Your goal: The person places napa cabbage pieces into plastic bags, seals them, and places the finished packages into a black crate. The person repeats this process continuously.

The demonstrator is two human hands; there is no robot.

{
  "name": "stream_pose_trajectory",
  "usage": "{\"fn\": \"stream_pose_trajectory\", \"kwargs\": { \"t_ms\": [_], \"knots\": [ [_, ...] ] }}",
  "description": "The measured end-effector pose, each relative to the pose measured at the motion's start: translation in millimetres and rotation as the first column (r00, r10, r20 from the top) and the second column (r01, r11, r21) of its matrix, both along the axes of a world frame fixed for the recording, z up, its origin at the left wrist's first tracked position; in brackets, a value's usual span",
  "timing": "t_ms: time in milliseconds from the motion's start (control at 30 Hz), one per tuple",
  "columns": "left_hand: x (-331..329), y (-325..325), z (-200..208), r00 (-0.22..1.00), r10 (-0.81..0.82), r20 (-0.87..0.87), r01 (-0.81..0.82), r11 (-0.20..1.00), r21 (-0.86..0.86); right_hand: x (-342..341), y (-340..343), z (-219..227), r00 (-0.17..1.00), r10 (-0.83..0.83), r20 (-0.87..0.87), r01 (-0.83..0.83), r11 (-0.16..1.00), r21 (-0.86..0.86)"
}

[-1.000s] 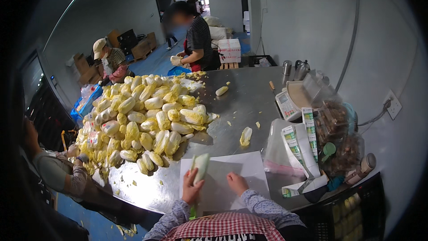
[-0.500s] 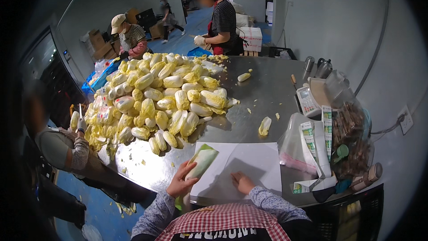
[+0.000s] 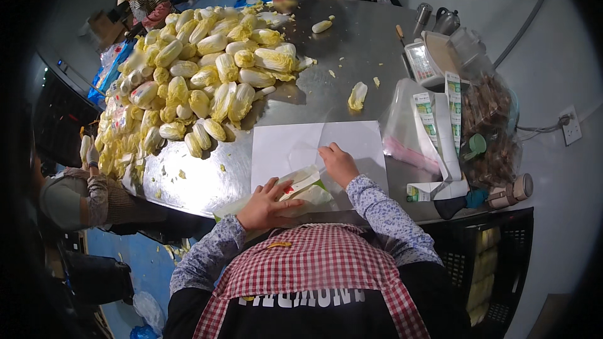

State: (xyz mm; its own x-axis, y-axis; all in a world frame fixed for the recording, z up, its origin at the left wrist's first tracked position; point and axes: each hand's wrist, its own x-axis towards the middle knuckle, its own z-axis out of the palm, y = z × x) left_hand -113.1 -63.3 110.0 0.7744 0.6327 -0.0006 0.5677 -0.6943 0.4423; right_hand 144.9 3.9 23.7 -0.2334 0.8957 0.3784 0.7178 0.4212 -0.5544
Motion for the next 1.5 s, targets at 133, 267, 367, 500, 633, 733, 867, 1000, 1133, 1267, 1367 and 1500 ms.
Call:
{"fn": "stream_pose_trajectory", "kwargs": {
  "t_ms": [133,267,367,500,633,733,867,1000,1133,1267,1367,1500],
  "knots": [
    [-1,-6,-4,1.000,0.021,0.001,-0.021,0.999,0.047,-3,-6,-2,0.999,0.023,0.049,-0.022,0.999,-0.031],
    [12,2,-6,0.979,0.205,-0.014,-0.202,0.971,0.125,-11,-14,11,0.974,0.055,0.220,-0.050,0.998,-0.028],
    [27,4,-25,0.967,0.255,-0.005,-0.246,0.940,0.234,-11,-11,-1,0.974,0.059,0.219,-0.056,0.998,-0.018],
    [40,7,-37,0.937,0.350,0.007,-0.337,0.896,0.288,-22,1,4,0.956,0.049,0.291,-0.059,0.998,0.025],
    [48,10,-38,0.957,0.289,0.007,-0.274,0.900,0.340,-45,27,12,0.965,0.050,0.258,-0.054,0.998,0.012],
    [56,13,-21,0.937,0.343,0.056,-0.342,0.881,0.326,-54,38,20,0.966,0.051,0.252,-0.063,0.997,0.038],
    [59,18,-23,0.936,0.327,0.127,-0.351,0.870,0.347,-65,33,32,0.965,0.111,0.239,-0.125,0.991,0.044],
    [62,32,-26,0.785,0.499,0.367,-0.577,0.805,0.140,-74,41,32,0.969,0.180,0.172,-0.211,0.959,0.189],
    [60,21,-34,0.845,0.420,0.330,-0.521,0.784,0.338,-64,50,33,0.972,0.109,0.206,-0.142,0.978,0.152],
    [67,20,-30,0.818,0.502,0.282,-0.576,0.727,0.375,-71,39,64,0.974,0.109,0.198,-0.130,0.987,0.097],
    [69,23,-34,0.824,0.484,0.295,-0.566,0.680,0.466,-77,56,48,0.974,0.098,0.206,-0.125,0.985,0.122],
    [58,27,-44,0.881,0.393,0.262,-0.473,0.731,0.492,-85,55,58,0.984,0.150,0.092,-0.155,0.987,0.046]
  ]
}}
